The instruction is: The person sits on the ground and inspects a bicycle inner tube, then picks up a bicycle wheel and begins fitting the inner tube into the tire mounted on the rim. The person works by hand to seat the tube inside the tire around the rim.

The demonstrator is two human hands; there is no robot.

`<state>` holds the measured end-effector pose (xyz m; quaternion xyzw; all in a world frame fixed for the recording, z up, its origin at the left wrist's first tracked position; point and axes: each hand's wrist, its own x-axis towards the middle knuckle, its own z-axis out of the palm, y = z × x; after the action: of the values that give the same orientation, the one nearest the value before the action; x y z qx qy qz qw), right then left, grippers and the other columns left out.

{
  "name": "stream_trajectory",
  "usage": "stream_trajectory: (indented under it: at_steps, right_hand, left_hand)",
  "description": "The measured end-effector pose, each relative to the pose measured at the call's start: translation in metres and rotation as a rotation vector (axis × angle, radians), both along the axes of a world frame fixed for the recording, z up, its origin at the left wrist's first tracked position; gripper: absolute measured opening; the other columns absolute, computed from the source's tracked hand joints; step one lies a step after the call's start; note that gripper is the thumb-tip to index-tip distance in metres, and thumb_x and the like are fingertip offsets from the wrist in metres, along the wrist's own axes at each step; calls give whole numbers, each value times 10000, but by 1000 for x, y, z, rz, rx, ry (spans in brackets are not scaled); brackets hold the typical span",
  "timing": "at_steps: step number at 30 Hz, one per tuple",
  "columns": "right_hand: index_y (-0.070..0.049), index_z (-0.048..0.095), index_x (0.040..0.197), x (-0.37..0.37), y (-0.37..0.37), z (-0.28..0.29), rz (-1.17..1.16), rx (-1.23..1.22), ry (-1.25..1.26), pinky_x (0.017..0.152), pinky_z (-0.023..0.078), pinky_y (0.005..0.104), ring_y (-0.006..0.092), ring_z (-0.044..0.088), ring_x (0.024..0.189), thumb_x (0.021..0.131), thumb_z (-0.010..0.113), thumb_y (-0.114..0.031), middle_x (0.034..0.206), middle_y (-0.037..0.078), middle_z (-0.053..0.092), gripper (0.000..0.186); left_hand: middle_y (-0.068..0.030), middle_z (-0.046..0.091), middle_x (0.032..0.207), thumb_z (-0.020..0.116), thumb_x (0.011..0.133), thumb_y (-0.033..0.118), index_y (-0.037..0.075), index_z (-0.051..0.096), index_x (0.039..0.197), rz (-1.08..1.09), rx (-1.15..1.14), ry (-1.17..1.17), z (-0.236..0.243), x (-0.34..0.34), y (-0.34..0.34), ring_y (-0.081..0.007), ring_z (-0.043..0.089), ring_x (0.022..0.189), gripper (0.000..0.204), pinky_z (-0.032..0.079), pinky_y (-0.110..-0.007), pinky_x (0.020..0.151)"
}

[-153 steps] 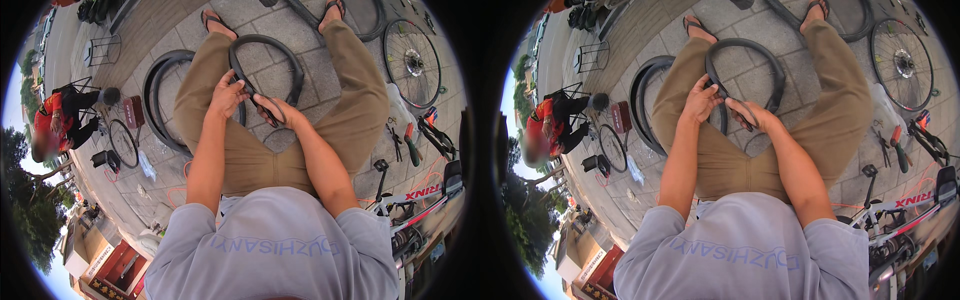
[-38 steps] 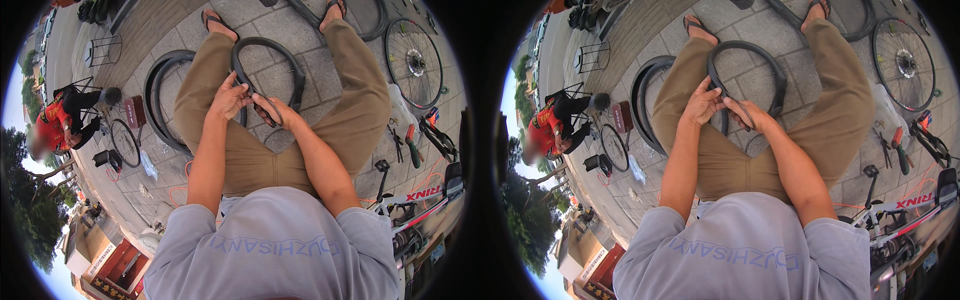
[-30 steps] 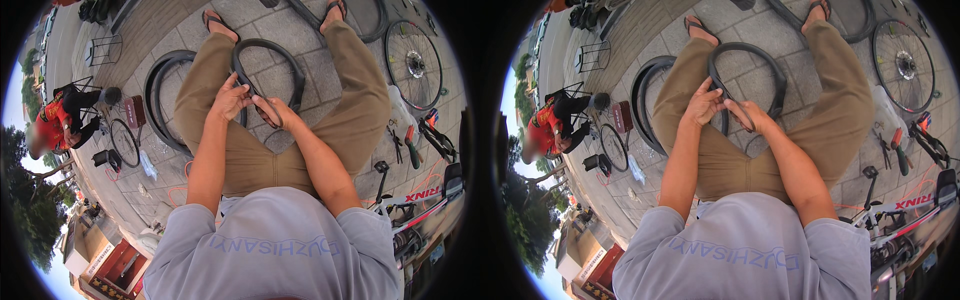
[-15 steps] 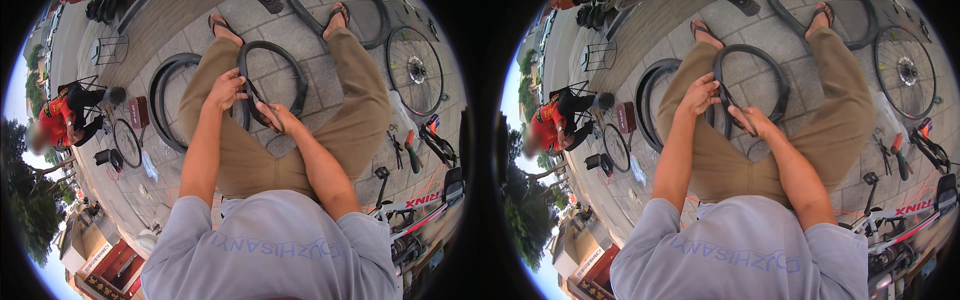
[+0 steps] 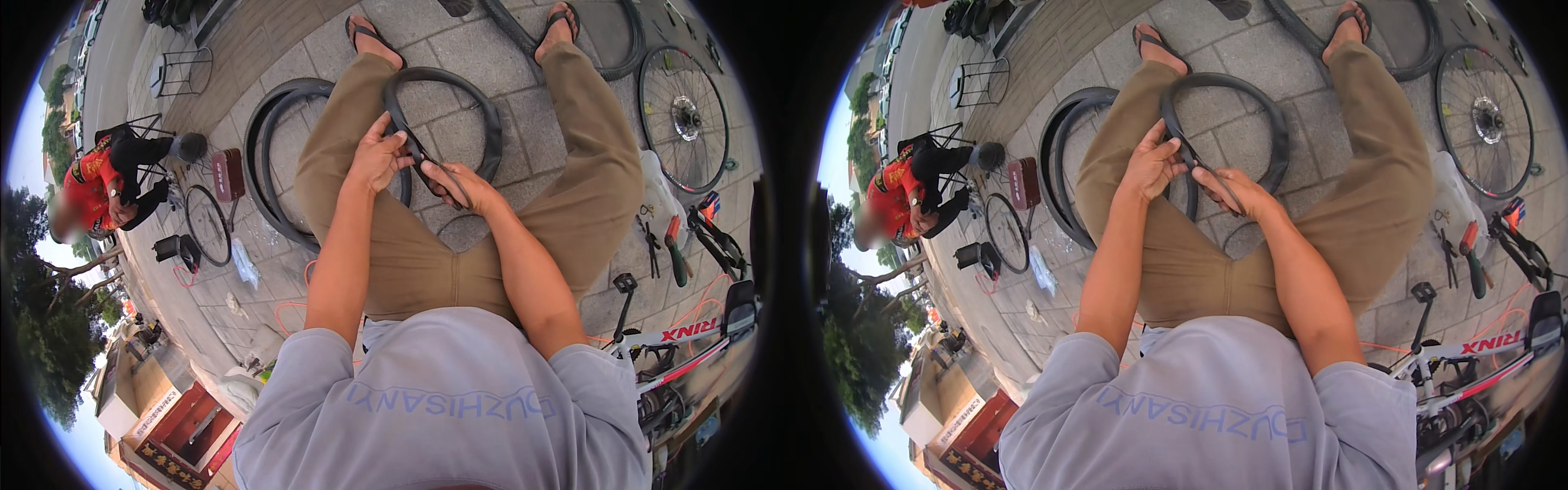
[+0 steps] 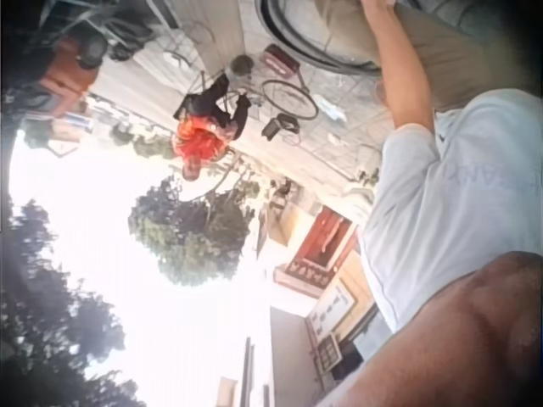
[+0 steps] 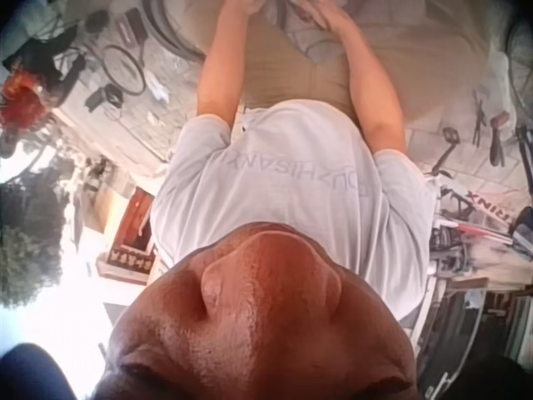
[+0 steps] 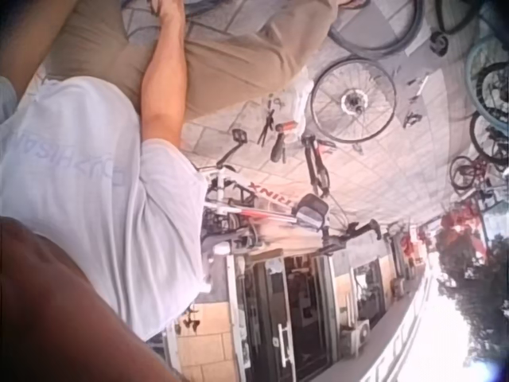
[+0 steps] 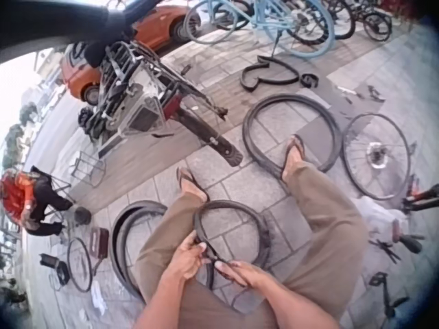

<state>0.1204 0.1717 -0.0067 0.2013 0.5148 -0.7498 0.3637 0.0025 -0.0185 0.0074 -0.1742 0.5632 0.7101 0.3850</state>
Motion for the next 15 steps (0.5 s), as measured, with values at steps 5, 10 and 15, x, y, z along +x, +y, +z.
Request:
stream_trajectory:
  at_steps: [5, 10, 15]
  right_hand:
    - [-93, 622, 872, -6, 2, 13, -50, -107, -15, 515, 368, 272, 98, 475, 574, 964, 622, -692, 718, -16, 521, 606]
    - [-83, 614, 844, -3, -3, 1, -54, -164, -25, 505, 362, 276, 111, 475, 540, 983, 593, -680, 707, -2, 529, 613]
    - [-78, 607, 833, -3, -4, 4, -50, -119, -23, 508, 364, 278, 113, 475, 544, 991, 564, -692, 702, -1, 527, 636]
  left_hand:
    - [-66, 702, 1014, 610, 1037, 23, 83, 115, 1698, 14, 3, -8, 9, -3, 3, -186, 693, 849, 827, 605, -395, 744]
    - [-67, 702, 1009, 610, 1036, 23, 87, 120, 1698, 2, 14, -20, 10, 0, 2, -184, 685, 844, 826, 601, -395, 740]
    - [-57, 698, 1006, 617, 1029, 18, 97, 149, 1694, 2, -8, -25, 5, 0, 2, -182, 679, 848, 817, 598, -396, 753]
